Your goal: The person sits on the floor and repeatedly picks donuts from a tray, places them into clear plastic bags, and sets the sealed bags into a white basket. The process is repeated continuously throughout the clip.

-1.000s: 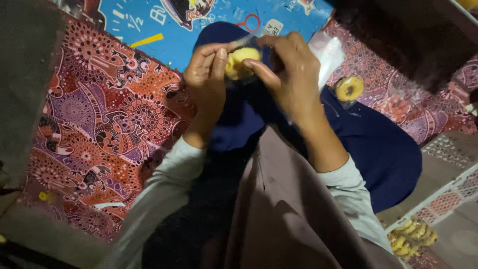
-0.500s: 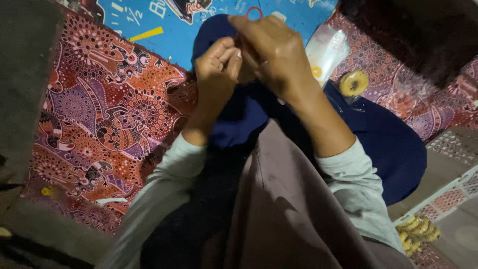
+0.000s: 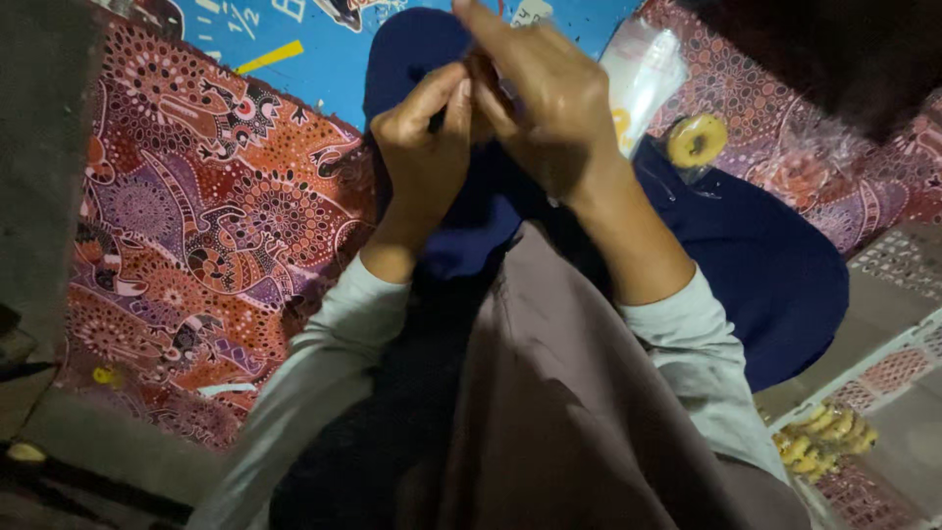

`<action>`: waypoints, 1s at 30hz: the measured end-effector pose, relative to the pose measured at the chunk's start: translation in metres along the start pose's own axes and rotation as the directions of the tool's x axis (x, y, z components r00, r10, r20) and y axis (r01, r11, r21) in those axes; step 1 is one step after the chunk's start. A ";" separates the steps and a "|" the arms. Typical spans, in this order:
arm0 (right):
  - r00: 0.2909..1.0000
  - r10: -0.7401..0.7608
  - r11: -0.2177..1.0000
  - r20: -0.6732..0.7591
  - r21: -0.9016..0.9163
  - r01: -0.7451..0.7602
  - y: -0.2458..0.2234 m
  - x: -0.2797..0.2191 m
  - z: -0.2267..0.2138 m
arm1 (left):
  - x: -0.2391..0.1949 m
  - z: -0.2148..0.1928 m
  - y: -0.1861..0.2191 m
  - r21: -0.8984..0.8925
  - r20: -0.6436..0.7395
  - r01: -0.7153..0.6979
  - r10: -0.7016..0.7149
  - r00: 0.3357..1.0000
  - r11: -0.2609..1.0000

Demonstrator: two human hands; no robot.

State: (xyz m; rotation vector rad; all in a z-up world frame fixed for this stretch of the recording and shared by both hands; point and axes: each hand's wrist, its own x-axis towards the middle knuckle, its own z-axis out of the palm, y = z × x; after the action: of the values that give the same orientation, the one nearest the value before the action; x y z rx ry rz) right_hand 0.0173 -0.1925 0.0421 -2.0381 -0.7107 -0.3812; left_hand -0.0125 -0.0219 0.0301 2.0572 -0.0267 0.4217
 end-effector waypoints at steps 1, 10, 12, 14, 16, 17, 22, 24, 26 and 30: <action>1.000 0.013 1.000 0.023 0.020 -0.013 0.005 0.002 -0.002 | -0.001 -0.003 0.003 0.034 0.017 -0.054 0.054 0.998 0.998; 0.779 0.476 0.344 0.408 0.729 -0.592 0.016 -0.071 0.020 | 0.000 -0.005 0.024 -0.138 0.102 -0.143 0.157 0.982 0.980; 0.731 0.516 0.151 0.446 0.793 -0.591 0.019 -0.084 0.044 | -0.006 -0.004 0.020 0.211 -0.021 -0.238 0.248 0.969 0.948; 0.734 0.496 0.049 0.465 0.829 -0.558 0.032 -0.078 0.062 | -0.002 -0.002 0.006 0.060 -0.075 -0.063 0.067 0.995 0.996; 0.754 0.448 -0.002 0.480 0.844 -0.536 0.037 -0.075 0.073 | -0.001 -0.009 -0.018 -0.516 0.196 0.416 -0.370 0.908 0.749; 0.711 0.532 0.101 0.461 0.799 -0.593 0.038 -0.074 0.077 | -0.004 -0.010 -0.030 -0.510 0.222 0.475 -0.425 0.878 0.717; 0.585 0.787 0.467 0.195 0.432 -0.772 0.022 -0.069 0.078 | -0.026 -0.009 -0.072 -0.510 0.236 0.561 -0.521 0.820 0.652; 0.710 0.694 0.617 0.122 0.408 -0.673 0.014 -0.059 0.072 | -0.026 -0.009 -0.072 -0.503 0.289 0.562 -0.485 0.825 0.656; 0.792 0.610 0.715 0.035 0.406 -0.569 0.005 -0.046 0.064 | -0.020 -0.012 -0.063 -0.456 0.323 0.539 -0.432 0.842 0.708; 0.850 0.474 0.846 -0.231 0.388 -0.366 -0.008 -0.025 0.045 | -0.009 -0.019 -0.036 -0.527 0.194 0.416 -0.371 0.908 0.741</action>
State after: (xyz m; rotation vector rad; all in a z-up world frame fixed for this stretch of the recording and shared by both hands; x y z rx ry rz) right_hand -0.0079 -0.1592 0.0099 -1.6927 -0.0949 -0.2950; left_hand -0.0193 0.0113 0.0061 1.4355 0.2175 0.0477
